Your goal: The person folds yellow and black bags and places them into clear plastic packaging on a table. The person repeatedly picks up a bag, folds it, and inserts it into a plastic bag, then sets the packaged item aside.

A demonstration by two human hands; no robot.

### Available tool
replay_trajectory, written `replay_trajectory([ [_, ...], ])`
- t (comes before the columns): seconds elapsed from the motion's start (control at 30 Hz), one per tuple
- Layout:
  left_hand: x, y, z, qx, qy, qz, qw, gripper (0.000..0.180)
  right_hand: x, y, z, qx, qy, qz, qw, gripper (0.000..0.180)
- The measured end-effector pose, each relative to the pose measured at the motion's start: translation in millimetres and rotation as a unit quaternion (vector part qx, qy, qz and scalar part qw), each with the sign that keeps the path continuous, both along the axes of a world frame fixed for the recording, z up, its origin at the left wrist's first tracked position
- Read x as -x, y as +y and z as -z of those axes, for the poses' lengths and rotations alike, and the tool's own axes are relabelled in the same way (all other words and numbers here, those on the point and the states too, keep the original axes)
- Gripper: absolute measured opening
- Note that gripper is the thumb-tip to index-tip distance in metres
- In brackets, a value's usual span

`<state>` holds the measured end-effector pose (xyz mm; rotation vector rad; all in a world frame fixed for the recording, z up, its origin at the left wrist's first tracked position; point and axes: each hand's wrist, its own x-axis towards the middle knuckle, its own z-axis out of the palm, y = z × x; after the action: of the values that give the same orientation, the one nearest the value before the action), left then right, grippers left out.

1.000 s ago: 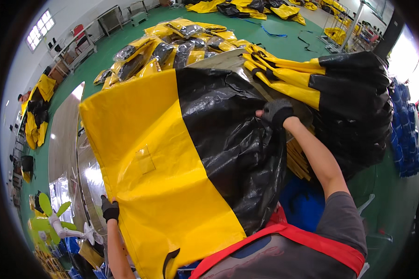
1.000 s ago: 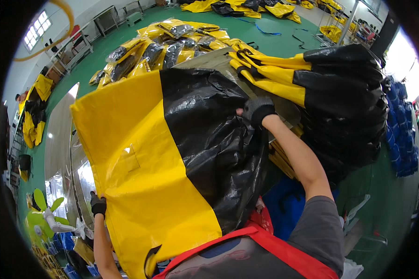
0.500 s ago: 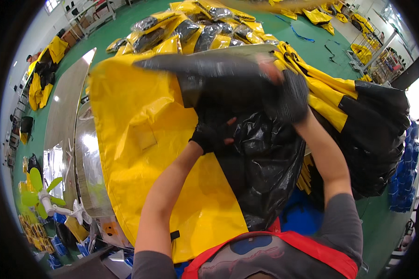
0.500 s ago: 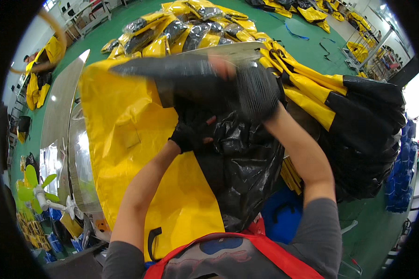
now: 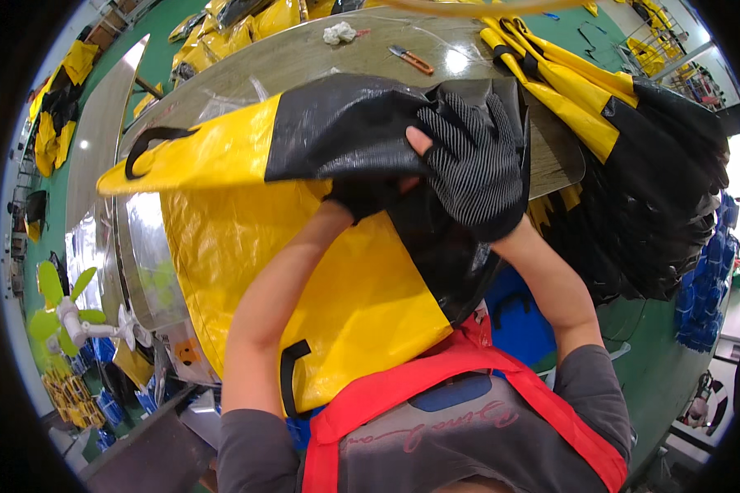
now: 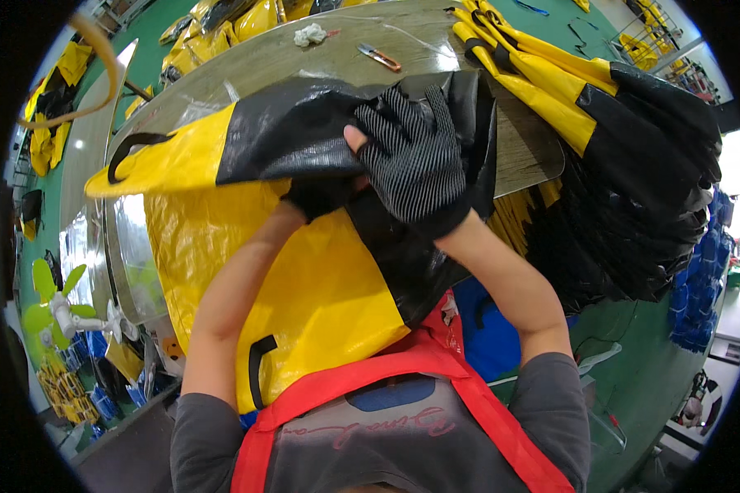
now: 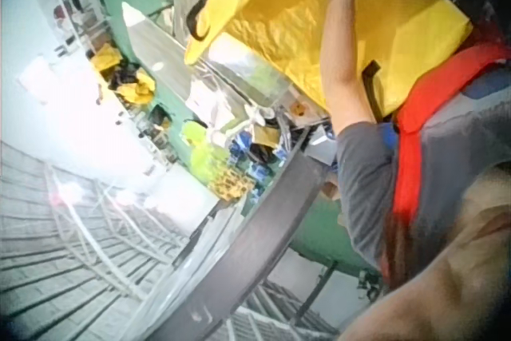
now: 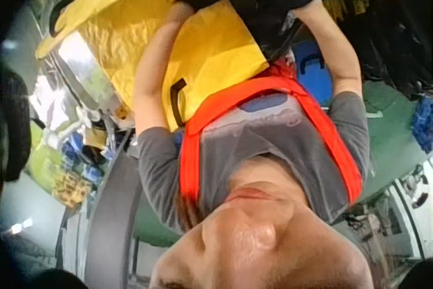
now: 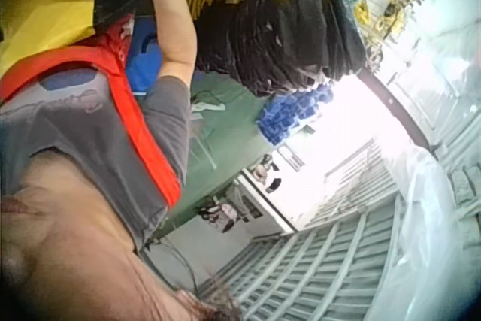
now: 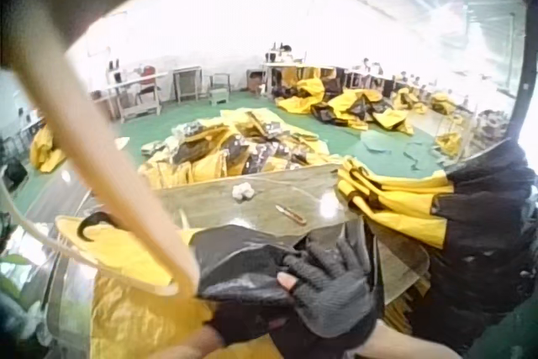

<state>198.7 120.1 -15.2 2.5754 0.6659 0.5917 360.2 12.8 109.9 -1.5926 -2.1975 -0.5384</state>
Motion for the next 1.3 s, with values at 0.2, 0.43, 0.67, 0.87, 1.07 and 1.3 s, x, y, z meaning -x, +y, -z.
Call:
replay_trajectory([
  [0.2,178.9,-45.3,8.1,0.0,0.162,-0.119,0.98,0.059,-38.3,-91.1,51.6,0.291,0.058,-0.128,0.946,0.029],
  [0.43,398.2,-69.8,11.6,-0.031,0.193,-0.355,0.914,0.055,-72.5,-114.5,77.3,0.46,-0.016,-0.142,0.876,0.017],
  [0.67,533.8,-39.7,-77.0,-0.129,0.255,-0.442,0.85,0.052,-65.5,-113.9,72.8,0.418,-0.028,-0.117,0.9,0.033],
  [0.87,173.2,-27.4,-88.2,-0.097,0.107,-0.045,0.989,0.071,-66.1,-29.0,16.5,0.164,0.051,-0.003,0.985,0.058],
  [1.07,142.3,-113.3,-1.9,-0.056,0.273,0.009,0.96,0.077,-160.3,15.5,145.4,0.202,-0.119,0.154,0.96,0.056],
  [1.3,294.8,-230.7,-27.7,-0.122,0.054,-0.436,0.89,0.068,-151.3,14.8,121.1,0.257,-0.129,0.122,0.95,0.056],
])
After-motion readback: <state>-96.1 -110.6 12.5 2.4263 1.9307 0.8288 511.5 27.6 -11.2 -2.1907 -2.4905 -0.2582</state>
